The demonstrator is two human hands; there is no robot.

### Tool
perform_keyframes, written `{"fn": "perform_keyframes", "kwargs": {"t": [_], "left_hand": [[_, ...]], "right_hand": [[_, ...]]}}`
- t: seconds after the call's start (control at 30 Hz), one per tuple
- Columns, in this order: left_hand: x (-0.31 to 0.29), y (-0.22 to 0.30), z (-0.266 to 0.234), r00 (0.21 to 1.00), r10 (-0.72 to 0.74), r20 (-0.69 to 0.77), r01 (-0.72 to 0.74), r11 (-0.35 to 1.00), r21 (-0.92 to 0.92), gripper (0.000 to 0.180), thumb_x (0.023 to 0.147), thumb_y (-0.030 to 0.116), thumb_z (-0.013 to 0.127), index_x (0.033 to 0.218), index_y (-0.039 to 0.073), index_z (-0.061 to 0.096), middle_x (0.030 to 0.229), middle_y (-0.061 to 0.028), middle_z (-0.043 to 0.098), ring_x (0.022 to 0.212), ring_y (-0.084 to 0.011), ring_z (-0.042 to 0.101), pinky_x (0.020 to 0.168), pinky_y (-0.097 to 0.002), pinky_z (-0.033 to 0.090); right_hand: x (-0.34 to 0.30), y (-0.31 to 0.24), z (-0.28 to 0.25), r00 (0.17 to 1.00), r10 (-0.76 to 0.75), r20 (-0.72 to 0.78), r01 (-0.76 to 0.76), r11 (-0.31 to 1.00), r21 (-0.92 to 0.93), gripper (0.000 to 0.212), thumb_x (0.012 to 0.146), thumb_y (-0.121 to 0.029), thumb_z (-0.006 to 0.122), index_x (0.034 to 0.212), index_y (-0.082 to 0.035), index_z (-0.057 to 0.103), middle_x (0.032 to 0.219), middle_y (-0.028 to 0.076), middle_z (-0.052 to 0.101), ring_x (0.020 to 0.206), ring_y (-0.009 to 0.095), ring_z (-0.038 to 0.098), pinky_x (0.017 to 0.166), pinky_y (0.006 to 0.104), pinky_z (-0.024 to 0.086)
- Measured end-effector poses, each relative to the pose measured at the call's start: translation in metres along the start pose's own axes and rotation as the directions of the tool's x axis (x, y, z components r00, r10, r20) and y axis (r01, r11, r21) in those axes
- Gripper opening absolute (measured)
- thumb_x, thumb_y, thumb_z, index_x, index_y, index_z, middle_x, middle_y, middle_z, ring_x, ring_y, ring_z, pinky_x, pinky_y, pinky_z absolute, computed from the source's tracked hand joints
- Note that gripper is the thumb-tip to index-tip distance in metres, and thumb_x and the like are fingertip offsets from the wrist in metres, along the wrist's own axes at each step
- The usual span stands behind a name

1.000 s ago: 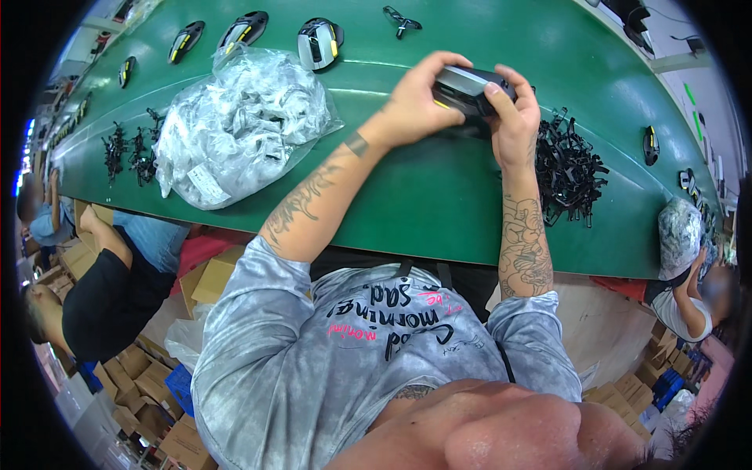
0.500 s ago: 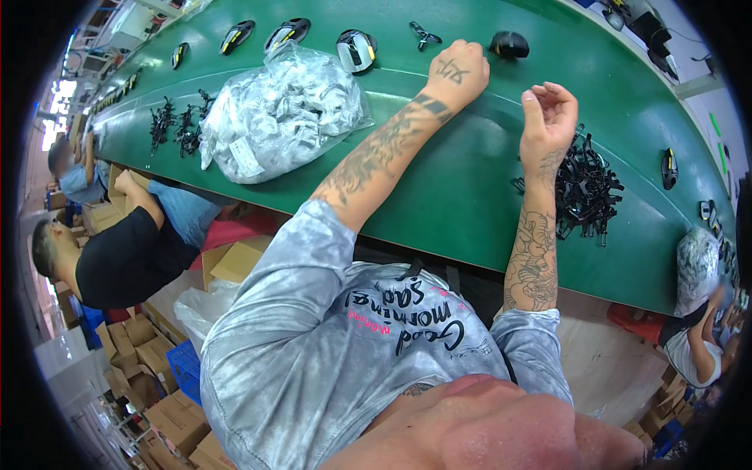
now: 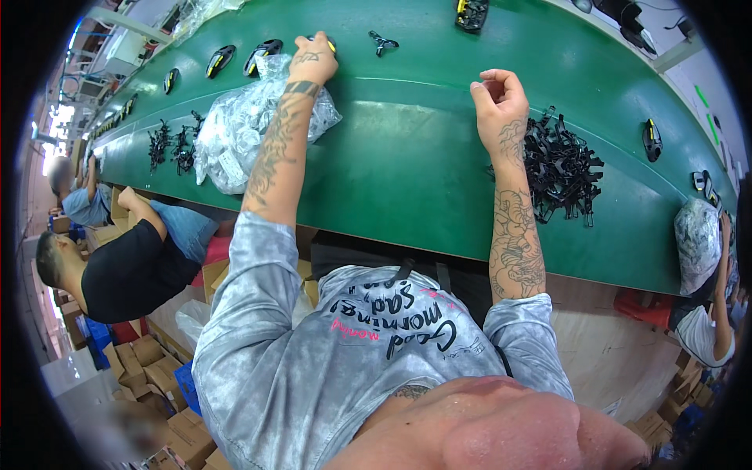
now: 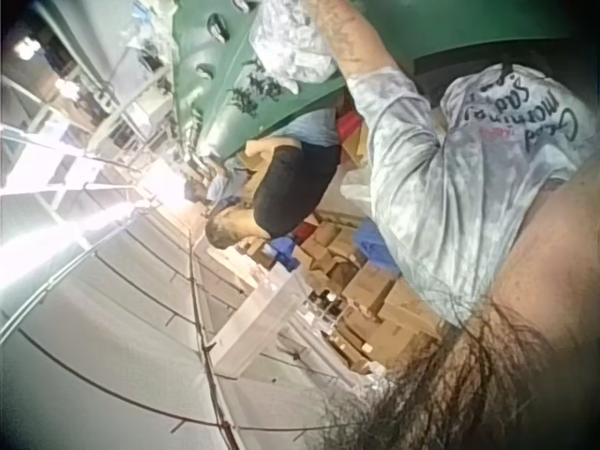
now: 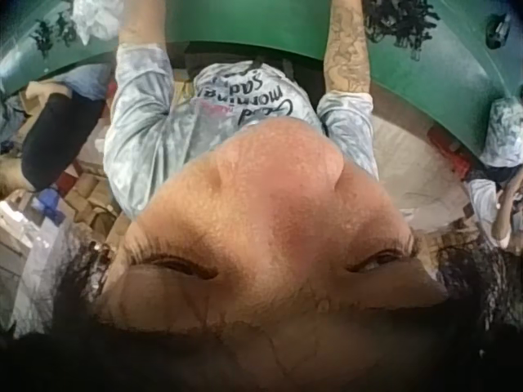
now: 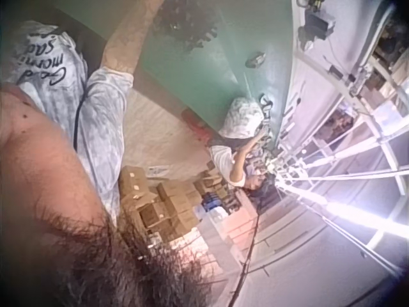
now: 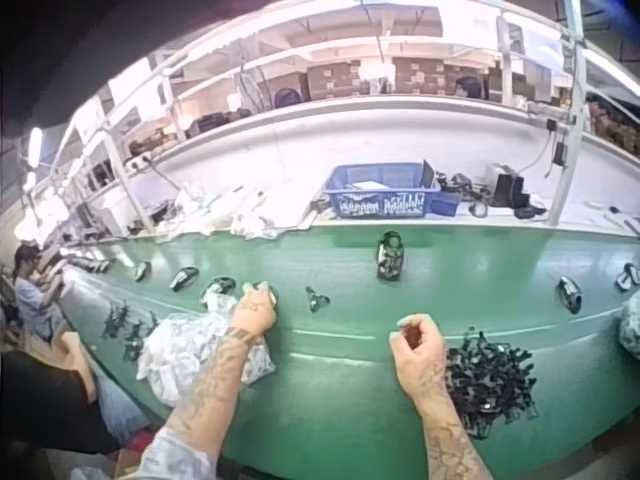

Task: The recorder is assembling computer mice on a factory conveyor belt, attaching components and placing them in plastic bags.

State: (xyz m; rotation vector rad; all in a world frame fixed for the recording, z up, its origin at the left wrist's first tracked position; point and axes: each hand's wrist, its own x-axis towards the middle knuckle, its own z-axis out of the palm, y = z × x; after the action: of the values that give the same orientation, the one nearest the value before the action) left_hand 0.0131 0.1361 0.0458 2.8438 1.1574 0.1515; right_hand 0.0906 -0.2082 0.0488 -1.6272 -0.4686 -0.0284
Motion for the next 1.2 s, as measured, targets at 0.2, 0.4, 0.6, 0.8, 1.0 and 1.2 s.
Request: {"fn": "perform_keyframes", "kwargs": {"t": [0.2,0.4,0.6,0.8,1.0,1.2], "left_hand": [[0.001,0.067,-0.003,0.999,0.041,-0.035,-0.042,0.999,-0.031,0.069,0.091,0.048,0.071,0.139,0.002,0.054,0.138,-0.0302,0.053,0.123,-0.0465,0.061,0.102,-0.0504,0.053],[-0.018,0.085,0.054,0.939,0.210,-0.272,-0.266,0.946,-0.188,0.037,0.097,0.035,0.065,0.119,0.005,0.070,0.115,-0.0213,0.068,0.105,-0.0378,0.068,0.090,-0.0476,0.056],[-0.120,0.094,0.054,0.987,0.151,-0.059,-0.061,0.009,-0.998,0.024,0.100,0.014,0.068,0.116,-0.003,0.072,0.091,-0.0067,0.071,0.070,-0.0099,0.062,0.061,-0.0241,0.052],[-0.135,0.086,0.059,0.924,0.376,-0.062,-0.027,-0.099,-0.995,0.027,0.098,0.005,0.068,0.122,-0.007,0.065,0.091,-0.0098,0.072,0.068,-0.0120,0.064,0.060,-0.0245,0.053],[-0.134,0.087,0.048,0.899,0.436,-0.035,0.084,-0.250,-0.965,0.029,0.097,0.001,0.067,0.124,-0.007,0.063,0.086,-0.0085,0.070,0.066,-0.0118,0.064,0.057,-0.0250,0.053],[-0.136,0.096,0.055,0.893,0.450,-0.031,-0.036,0.001,-0.999,0.028,0.099,0.005,0.064,0.125,-0.005,0.066,0.083,-0.0008,0.066,0.063,-0.0051,0.056,0.053,-0.0200,0.041]], "right_hand": [[0.002,0.006,-0.009,0.999,0.010,-0.037,-0.009,1.000,0.011,0.011,0.089,-0.009,0.071,0.097,-0.003,0.068,0.078,0.001,0.065,0.072,0.009,0.060,0.069,0.0267,0.050],[0.004,0.004,-0.003,0.998,-0.054,-0.038,0.056,0.997,0.045,0.008,0.088,-0.008,0.071,0.094,-0.002,0.070,0.076,0.001,0.067,0.070,0.009,0.062,0.066,0.0263,0.052],[-0.008,0.011,0.006,0.971,0.116,0.207,-0.108,0.993,-0.050,0.053,0.087,-0.035,0.079,0.121,0.003,0.065,0.092,0.014,0.073,0.082,0.024,0.070,0.077,0.0372,0.057],[-0.026,0.004,0.022,0.907,0.075,0.414,-0.021,0.991,-0.132,0.042,0.094,-0.034,0.071,0.111,0.004,0.066,0.098,0.021,0.074,0.091,0.035,0.074,0.082,0.0411,0.057],[-0.037,0.006,0.028,0.944,-0.036,0.327,0.062,0.996,-0.068,0.028,0.094,-0.022,0.066,0.107,0.004,0.066,0.090,0.020,0.074,0.088,0.033,0.074,0.081,0.0422,0.057],[-0.031,0.001,0.023,0.966,0.027,0.256,-0.023,1.000,-0.016,0.023,0.091,-0.015,0.062,0.105,0.003,0.064,0.080,0.017,0.072,0.074,0.030,0.073,0.068,0.0390,0.057]]}}
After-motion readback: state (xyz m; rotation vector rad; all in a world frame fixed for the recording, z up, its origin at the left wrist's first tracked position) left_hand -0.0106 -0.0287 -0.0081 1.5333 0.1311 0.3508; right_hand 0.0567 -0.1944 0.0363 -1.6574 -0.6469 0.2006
